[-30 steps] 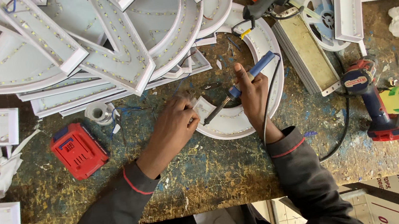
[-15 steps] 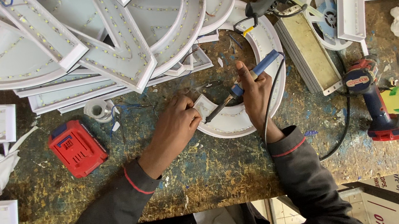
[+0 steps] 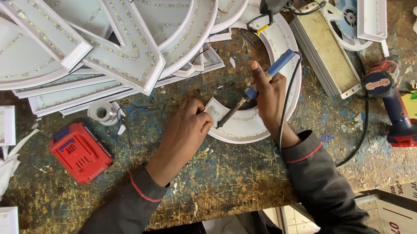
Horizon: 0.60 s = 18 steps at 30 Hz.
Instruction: The person uses a soldering iron to attach wires to a curved LED strip mounted on a white plastic frame. They hold the strip in place with one hand while applying heat with the other. After completing the soldering, they pick up a red battery pack and connect the wires to it.
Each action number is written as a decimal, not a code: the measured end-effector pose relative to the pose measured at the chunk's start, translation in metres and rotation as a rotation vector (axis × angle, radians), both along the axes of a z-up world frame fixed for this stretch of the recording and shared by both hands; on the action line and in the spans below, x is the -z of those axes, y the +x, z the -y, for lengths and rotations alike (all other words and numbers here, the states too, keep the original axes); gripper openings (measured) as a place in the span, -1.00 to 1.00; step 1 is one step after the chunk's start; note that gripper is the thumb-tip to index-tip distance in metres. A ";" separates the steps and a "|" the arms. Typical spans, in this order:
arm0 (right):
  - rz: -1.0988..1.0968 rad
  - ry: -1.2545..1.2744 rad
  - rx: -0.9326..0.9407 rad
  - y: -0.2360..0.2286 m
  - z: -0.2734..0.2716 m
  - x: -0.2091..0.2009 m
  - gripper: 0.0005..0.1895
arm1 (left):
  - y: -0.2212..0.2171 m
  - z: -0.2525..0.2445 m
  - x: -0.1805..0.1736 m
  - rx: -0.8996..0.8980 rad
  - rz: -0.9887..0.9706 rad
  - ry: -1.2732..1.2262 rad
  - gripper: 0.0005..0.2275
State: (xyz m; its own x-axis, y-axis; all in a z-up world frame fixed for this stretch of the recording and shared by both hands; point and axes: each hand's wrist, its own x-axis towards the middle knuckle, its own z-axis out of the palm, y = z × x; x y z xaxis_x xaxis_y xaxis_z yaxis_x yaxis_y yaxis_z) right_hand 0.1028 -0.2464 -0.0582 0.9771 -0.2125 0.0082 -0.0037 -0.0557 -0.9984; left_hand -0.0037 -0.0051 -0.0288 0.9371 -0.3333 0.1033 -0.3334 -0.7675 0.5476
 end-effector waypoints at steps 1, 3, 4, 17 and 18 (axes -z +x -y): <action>0.000 0.000 0.001 0.000 -0.001 -0.002 -0.41 | 0.000 0.000 0.003 0.001 0.000 0.000 -0.83; 0.018 -0.022 -0.004 0.001 -0.004 -0.007 -0.41 | 0.000 0.000 0.008 0.006 0.004 0.004 -0.83; 0.018 -0.022 -0.004 0.002 0.000 -0.001 -0.41 | 0.000 0.000 0.002 0.006 0.004 0.004 -0.83; -0.007 0.019 0.019 0.002 -0.002 -0.003 -0.45 | -0.002 0.003 -0.009 -0.013 -0.039 -0.037 -0.84; 0.003 0.005 0.008 0.002 -0.003 -0.003 -0.44 | -0.002 0.003 -0.009 -0.013 -0.047 -0.057 -0.85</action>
State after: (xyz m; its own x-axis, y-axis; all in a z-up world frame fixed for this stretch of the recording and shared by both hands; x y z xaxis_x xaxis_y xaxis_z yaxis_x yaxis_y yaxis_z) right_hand 0.1049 -0.2437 -0.0550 0.9754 -0.2204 0.0100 -0.0012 -0.0505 -0.9987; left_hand -0.0059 -0.0086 -0.0197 0.9456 -0.3159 0.0775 -0.2964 -0.7387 0.6053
